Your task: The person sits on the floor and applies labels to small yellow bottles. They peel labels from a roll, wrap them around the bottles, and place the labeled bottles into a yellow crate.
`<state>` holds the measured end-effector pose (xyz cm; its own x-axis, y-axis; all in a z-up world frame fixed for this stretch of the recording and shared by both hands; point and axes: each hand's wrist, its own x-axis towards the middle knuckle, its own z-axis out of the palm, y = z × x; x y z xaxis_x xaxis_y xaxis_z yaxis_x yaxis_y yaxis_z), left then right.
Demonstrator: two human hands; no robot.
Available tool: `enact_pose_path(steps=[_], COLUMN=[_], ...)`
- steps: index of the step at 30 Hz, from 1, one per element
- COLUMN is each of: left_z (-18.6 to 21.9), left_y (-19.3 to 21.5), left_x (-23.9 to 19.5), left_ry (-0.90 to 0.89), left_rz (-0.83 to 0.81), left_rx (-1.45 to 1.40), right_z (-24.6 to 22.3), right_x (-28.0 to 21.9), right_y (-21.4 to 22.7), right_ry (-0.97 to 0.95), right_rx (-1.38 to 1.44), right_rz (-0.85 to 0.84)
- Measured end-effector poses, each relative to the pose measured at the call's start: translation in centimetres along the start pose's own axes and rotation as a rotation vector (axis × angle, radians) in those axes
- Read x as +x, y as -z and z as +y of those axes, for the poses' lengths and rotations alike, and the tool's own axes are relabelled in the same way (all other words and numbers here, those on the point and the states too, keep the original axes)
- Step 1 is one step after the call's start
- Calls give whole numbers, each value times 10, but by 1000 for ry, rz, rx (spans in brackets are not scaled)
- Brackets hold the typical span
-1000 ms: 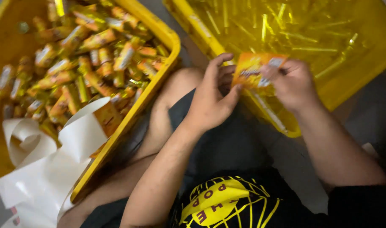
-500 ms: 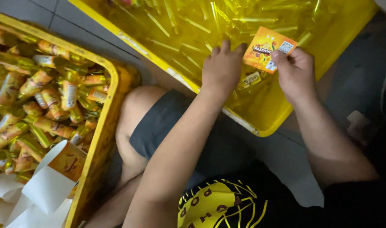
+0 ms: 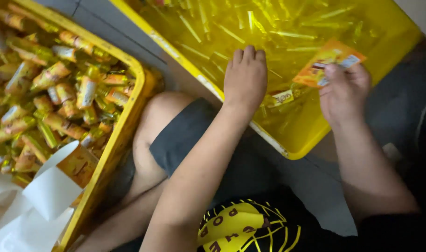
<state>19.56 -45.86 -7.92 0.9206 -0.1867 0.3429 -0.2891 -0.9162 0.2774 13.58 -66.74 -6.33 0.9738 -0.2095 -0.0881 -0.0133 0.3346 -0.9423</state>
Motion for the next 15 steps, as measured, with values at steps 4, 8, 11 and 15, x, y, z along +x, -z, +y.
enact_pose_path(steps=[4,8,11,15], left_z=[-34,-89,-132,-174], left_y=[66,106,146,188], left_x=[-12,-53,-94,-151], left_ry=[246,565,640,622], left_rz=[-257,-160,12,365], left_rx=[-720,-1609,-2057,-1823], right_z=[-23,-28,-1,47], right_x=[-8,-26,-47,-80], right_y=[-41,-93,-127,-216], right_ry=[64,4,-96,24], right_rx=[38,49,98,27], right_rz=[-139,-184,-256,-361])
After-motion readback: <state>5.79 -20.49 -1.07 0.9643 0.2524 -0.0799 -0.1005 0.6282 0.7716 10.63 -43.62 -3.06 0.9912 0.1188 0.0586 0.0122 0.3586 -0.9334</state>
